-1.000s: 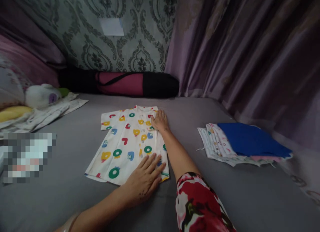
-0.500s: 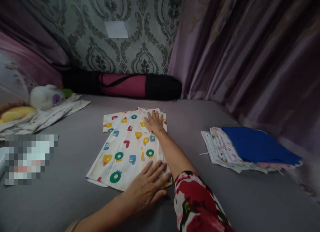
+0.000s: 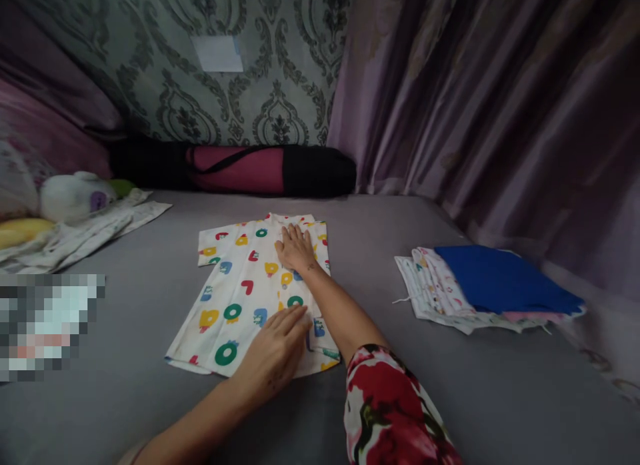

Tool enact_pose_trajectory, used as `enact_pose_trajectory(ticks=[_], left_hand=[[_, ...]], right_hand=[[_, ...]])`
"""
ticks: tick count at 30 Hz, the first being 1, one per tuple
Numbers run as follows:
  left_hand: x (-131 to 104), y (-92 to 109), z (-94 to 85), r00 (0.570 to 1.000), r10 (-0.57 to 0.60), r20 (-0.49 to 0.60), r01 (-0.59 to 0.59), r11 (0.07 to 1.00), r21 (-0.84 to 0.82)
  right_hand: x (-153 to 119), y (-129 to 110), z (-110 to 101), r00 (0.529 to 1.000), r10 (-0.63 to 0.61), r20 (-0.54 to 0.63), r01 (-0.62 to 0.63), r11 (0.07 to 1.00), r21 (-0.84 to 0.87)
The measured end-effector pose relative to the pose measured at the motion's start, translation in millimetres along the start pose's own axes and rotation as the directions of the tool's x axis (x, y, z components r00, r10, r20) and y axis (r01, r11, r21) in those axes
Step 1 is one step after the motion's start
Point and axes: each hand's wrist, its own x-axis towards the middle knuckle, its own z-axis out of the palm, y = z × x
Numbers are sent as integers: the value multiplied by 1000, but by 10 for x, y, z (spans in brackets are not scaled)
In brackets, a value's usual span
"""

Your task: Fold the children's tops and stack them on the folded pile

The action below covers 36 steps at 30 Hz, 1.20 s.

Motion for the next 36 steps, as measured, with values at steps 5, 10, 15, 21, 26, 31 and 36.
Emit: enact_pose_trajectory(ticks=[5, 10, 15, 21, 26, 31, 36], left_hand=[[-18, -149, 36, 984, -119, -135, 123, 992, 24], [-25, -160, 63, 972, -170, -163, 174, 985, 13], [-30, -210, -7, 966, -193, -171, 195, 981, -9], [-12, -302, -108, 955, -224, -194, 224, 974, -19], [8, -376, -117, 946, -219, -240, 220, 975, -22], [3, -438, -145, 949, -212, -233, 215, 977, -14], [-2, -497, -260, 930, -279, -241, 279, 960, -35]], right_hand=[[92, 55, -48, 993, 25, 119, -34, 997, 71], [267, 287, -87, 983, 177, -48, -178, 984, 1], [314, 432, -22, 974, 218, -63, -219, 976, -18], [139, 435, -177, 990, 138, 23, -140, 986, 86], [-312, 331, -59, 998, 52, 26, -53, 998, 24], [-460, 259, -59, 997, 82, 11, -82, 996, 44], [-874, 306, -229, 1000, 20, 15, -22, 993, 117]])
